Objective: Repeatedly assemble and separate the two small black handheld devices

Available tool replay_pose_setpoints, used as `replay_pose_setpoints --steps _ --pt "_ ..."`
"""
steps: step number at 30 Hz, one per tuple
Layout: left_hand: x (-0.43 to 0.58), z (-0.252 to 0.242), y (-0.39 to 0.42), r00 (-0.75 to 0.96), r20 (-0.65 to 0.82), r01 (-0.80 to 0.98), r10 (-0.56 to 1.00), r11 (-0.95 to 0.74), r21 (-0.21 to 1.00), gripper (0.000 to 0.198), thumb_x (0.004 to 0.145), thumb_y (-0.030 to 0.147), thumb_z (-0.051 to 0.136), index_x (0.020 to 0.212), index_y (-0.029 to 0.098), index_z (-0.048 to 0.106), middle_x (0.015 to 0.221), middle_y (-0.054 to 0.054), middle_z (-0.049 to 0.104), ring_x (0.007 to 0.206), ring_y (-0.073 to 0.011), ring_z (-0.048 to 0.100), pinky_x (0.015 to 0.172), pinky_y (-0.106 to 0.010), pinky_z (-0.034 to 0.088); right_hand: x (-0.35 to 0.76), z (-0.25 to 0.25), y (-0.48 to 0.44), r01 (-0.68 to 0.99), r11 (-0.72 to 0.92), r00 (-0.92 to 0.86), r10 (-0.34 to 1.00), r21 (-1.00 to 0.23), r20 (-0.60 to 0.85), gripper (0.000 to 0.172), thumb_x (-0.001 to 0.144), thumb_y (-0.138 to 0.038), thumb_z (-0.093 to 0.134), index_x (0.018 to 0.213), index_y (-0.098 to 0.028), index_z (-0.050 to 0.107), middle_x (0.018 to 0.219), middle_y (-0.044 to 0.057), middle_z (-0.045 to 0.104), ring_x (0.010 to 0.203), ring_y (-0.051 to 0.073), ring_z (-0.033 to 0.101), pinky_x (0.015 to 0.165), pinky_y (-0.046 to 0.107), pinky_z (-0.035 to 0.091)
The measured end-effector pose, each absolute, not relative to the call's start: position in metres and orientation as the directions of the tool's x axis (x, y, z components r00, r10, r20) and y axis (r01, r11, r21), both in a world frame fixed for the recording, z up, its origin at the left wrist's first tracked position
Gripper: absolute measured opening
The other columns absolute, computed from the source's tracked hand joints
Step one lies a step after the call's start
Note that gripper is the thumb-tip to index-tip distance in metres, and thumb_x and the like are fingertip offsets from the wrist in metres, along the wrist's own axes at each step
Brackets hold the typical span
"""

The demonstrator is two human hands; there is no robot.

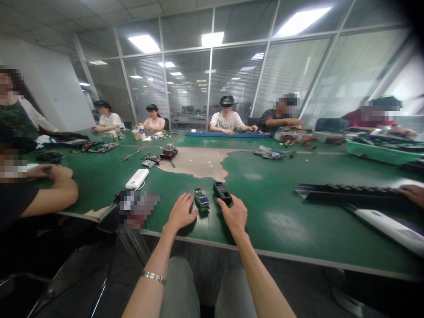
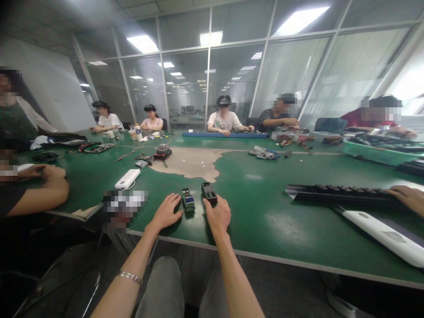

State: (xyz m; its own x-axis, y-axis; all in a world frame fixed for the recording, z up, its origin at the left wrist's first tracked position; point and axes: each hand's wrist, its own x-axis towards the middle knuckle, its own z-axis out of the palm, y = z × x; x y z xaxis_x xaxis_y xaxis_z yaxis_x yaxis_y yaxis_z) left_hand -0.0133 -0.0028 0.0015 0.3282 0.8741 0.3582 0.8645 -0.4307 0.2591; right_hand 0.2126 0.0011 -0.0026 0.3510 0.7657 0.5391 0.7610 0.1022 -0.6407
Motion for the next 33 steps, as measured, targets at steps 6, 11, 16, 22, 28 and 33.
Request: replay_pose_setpoints --steps 6,11,16,22,28,33 --pt "-0.012 0.002 -0.003 0.341 0.337 0.863 0.878 -0.434 0.257 0.071 0.079 0.051 0.055 0.138 0.014 0.040 0.145 -0.013 0.040 0.136 -0.0301 0.032 0.114 -0.044 0.024 0.211 -0.007 0.011 0.774 0.035 0.345 0.814 -0.633 0.467 0.045 0.077 -0.049 0.057 0.108 -0.018 0.062 0.099 0.010 0.065 0.091 0.022 0.059 0.078 0.030 0.039" --pt "-0.008 -0.002 -0.001 0.308 0.348 0.869 0.885 -0.411 0.277 0.080 0.081 0.070 0.043 0.137 0.012 0.041 0.144 -0.016 0.042 0.135 -0.0305 0.034 0.112 -0.046 0.025 0.209 -0.004 0.002 0.813 -0.025 0.334 0.839 -0.581 0.431 0.042 0.079 -0.046 0.056 0.108 -0.017 0.060 0.098 0.010 0.063 0.091 0.022 0.058 0.077 0.029 0.038" --pt "-0.006 -0.002 -0.001 0.302 0.353 0.874 0.886 -0.405 0.268 0.080 0.082 0.071 0.039 0.136 0.011 0.042 0.143 -0.017 0.043 0.134 -0.0297 0.036 0.112 -0.044 0.025 0.208 -0.003 -0.002 0.829 -0.027 0.323 0.839 -0.559 0.438 0.048 0.078 -0.050 0.056 0.111 -0.015 0.058 0.100 0.011 0.060 0.092 0.023 0.057 0.077 0.030 0.038" --pt "-0.004 0.000 -0.002 0.309 0.343 0.880 0.887 -0.403 0.250 0.081 0.083 0.071 0.037 0.136 0.011 0.041 0.143 -0.017 0.042 0.134 -0.0290 0.036 0.112 -0.044 0.026 0.210 -0.005 -0.001 0.831 -0.026 0.324 0.834 -0.556 0.446 0.055 0.079 -0.052 0.055 0.117 -0.012 0.054 0.104 0.013 0.059 0.094 0.024 0.056 0.077 0.030 0.038" --pt "-0.003 0.001 -0.003 0.303 0.347 0.883 0.888 -0.399 0.247 0.074 0.086 0.068 0.036 0.135 0.013 0.042 0.142 -0.015 0.044 0.134 -0.0279 0.037 0.111 -0.043 0.026 0.211 -0.005 -0.003 0.828 0.000 0.302 0.843 -0.561 0.445 0.043 0.080 -0.050 0.055 0.104 -0.015 0.059 0.096 0.010 0.060 0.088 0.022 0.056 0.074 0.030 0.038" --pt "-0.003 0.003 -0.007 0.301 0.371 0.886 0.879 -0.401 0.231 0.068 0.087 0.066 0.036 0.130 0.015 0.046 0.141 -0.014 0.045 0.132 -0.0277 0.039 0.111 -0.042 0.027 0.211 -0.006 -0.003 0.816 0.044 0.291 0.832 -0.577 0.473 0.044 0.077 -0.052 0.056 0.100 -0.015 0.062 0.092 0.011 0.061 0.086 0.023 0.055 0.074 0.031 0.038"
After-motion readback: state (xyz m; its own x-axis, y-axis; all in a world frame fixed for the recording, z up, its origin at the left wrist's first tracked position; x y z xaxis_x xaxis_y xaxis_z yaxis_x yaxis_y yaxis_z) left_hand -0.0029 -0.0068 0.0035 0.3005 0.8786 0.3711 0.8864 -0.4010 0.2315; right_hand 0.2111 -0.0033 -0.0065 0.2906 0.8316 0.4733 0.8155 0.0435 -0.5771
